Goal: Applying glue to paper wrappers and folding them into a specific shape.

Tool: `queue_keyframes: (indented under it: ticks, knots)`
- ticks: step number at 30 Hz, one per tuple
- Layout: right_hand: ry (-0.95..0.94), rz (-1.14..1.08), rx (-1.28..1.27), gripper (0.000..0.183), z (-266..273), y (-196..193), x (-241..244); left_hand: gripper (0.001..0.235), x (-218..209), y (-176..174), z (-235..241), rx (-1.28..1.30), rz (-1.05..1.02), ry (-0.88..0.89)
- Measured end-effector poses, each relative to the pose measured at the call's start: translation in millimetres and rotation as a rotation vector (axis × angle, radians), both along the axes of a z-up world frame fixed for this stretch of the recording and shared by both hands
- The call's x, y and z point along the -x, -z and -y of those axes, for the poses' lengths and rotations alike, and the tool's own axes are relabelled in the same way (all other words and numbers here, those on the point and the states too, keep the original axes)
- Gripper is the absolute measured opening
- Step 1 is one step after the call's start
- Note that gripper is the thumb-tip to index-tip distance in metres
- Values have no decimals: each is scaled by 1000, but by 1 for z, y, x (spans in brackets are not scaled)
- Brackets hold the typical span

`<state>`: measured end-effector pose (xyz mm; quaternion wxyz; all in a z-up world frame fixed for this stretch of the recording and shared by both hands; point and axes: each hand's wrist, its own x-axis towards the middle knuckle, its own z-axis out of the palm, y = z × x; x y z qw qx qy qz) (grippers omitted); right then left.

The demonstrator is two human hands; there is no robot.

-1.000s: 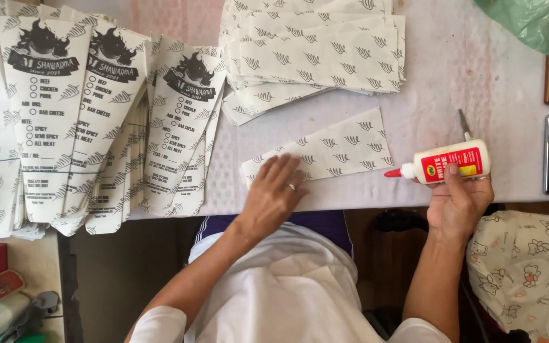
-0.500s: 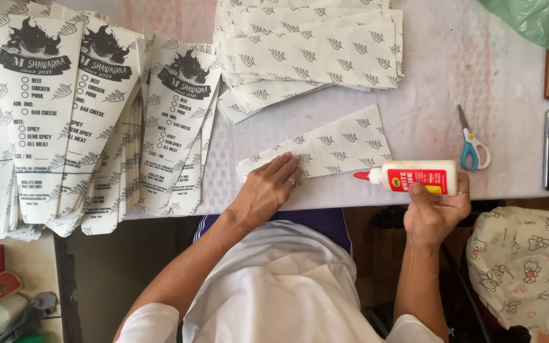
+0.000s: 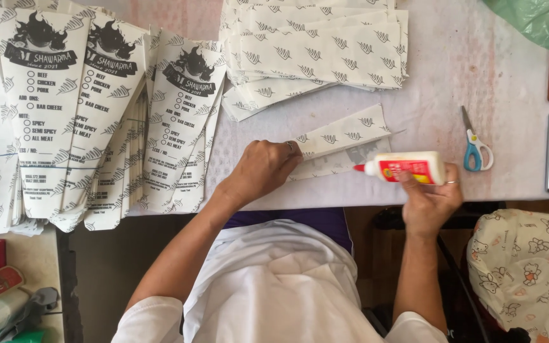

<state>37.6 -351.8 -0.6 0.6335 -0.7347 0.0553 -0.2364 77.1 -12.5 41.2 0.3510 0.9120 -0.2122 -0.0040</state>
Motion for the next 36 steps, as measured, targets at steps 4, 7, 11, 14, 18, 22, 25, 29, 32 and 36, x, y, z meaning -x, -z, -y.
queue_keyframes:
  ticks: [4,7,11,14,18,22,25,29,32,36]
  knots:
    - [97,-23,-82,41,36,-16,-9,15,-6,17,-6,74,-198,10]
    - [111,-18,-83,38,51,-23,-8,15,-10,12,-8,95,-263,12]
    - [95,-52,-72,37,52,-24,-7,15,-14,17,-11,122,-286,24]
    - [66,-41,-73,42,45,-21,-10,17,-16,20,-13,177,-301,26]
    - [40,-25,-106,44,31,-9,-11,16,-19,14,-15,191,-331,24]
    - [-46,-31,-166,42,-2,10,-9,16,-23,11,-16,243,-383,-11]
    - [-91,-64,-197,46,-45,9,-3,15,-25,21,-17,312,-362,-19]
    - [-197,-121,-215,44,-102,-6,7,16,-27,20,-19,365,-389,-24]
    - [-254,-133,-197,42,-127,-13,10,16,-28,19,-19,387,-386,-31]
    - [-341,-123,-252,43,-145,1,12,17,-30,26,-19,387,-381,-29]
